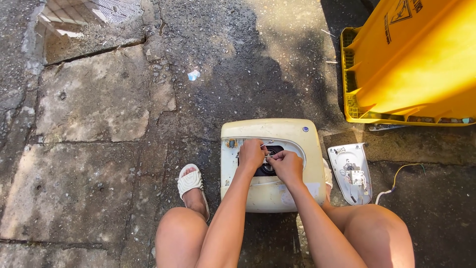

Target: The person uses a screwdriver to remove screws from the top of a white appliance, detaches wires, and removes the internal heating element. They then place the removed parts on the ground beside them.

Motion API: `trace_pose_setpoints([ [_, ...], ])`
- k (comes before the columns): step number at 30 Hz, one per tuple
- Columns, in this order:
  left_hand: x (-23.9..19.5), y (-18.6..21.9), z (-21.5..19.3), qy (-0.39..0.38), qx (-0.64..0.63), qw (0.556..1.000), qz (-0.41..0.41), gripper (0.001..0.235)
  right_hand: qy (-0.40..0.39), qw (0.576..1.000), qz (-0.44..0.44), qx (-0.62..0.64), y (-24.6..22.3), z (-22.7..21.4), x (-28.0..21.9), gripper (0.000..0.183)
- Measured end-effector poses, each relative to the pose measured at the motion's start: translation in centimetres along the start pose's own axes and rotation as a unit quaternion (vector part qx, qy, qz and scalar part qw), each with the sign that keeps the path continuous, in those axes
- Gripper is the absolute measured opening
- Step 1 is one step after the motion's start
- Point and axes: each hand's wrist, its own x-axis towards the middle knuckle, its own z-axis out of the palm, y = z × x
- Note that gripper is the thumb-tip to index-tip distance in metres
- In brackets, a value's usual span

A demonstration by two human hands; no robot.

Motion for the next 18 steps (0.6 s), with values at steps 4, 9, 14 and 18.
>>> trace_pose_setpoints([
  [4,-0.2,-0.1,0.2,-0.008,-0.003,1.0,-0.002,0.005,0.0,1.0,0.012,-0.003,1.0,0.5,0.5,0.021],
  [9,0.2,-0.1,0.0,-0.007,-0.001,1.0,0.005,0.005,0.01,1.0,0.002,0.01,0.0,-0.1,-0.2,0.023],
  [14,0.1,-0.1,-0.2,-0.009,0.002,1.0,-0.005,0.005,0.013,1.0,-0.015,0.007,0.3,0.2,-0.1,0.02],
  [18,-0.1,0.1,-0.3,-0.009,0.002,1.0,-0.002,0.006,0.013,1.0,-0.012,0.014,1.3,0.7,0.7,0.023],
])
